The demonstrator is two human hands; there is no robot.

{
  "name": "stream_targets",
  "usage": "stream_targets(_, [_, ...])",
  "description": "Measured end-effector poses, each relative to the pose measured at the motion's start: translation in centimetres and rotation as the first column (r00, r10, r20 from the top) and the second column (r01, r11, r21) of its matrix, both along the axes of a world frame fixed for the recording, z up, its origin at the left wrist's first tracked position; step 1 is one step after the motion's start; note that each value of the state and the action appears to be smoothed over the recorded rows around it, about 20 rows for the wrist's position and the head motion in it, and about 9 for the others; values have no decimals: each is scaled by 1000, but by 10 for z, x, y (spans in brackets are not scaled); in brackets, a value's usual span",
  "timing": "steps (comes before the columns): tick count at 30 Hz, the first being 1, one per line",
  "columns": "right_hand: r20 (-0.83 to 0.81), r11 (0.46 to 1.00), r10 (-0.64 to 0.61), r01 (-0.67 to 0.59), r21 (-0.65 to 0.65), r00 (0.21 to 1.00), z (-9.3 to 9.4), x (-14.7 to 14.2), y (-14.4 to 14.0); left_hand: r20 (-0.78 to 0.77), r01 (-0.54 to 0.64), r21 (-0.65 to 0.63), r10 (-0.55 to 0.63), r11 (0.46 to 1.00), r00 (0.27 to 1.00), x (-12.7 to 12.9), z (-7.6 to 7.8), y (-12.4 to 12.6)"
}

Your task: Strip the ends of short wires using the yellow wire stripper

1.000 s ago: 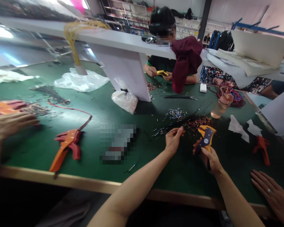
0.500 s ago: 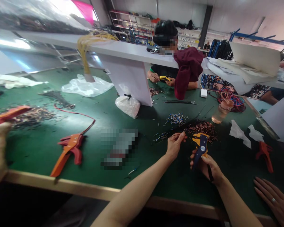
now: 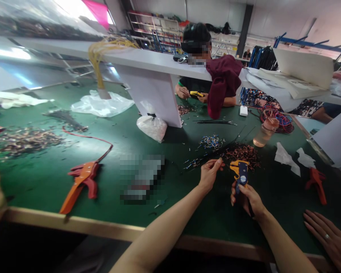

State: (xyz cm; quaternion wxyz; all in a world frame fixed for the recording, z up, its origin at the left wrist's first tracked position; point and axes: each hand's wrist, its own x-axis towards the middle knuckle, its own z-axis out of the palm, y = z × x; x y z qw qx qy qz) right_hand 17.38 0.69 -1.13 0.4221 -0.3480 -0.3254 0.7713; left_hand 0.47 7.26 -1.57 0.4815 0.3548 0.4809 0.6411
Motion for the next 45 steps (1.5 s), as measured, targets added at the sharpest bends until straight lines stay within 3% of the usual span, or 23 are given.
stream_targets(8, [17,999,-37,36,15,999,-8,-9,0,-59,24,10,-24,1000,998,-5,5,-2])
stream_targets(17, [112,989,-32,15,148,993,-18,-17,2,-115,1,-37,-5,999,993,-9,-6,2])
stream_targets(22, [208,981,-36,-4,192,977,-15,-21,0,-204,9,-102,-29,995,979,-13,0,0])
stream_targets(27, [265,972,-62,-3,236,962,-14,-23,0,-299,13,-74,-35,997,954,-14,7,-3])
stream_targets(35, [274,958,-188,115,264,943,-18,-26,-1,-359,2,-33,-14,999,933,-14,1,-3])
stream_targets(39, [143,930,-316,276,244,938,-18,-17,4,-367,-53,-2,49,999,929,-11,3,-5])
stream_targets(42, [54,900,-414,399,176,909,-12,-6,6,-263,-75,61,89,995,961,-6,6,-6])
stream_targets(45, [33,894,-433,425,143,901,-7,2,9,-268,-92,46,101,995,958,-3,3,-4])
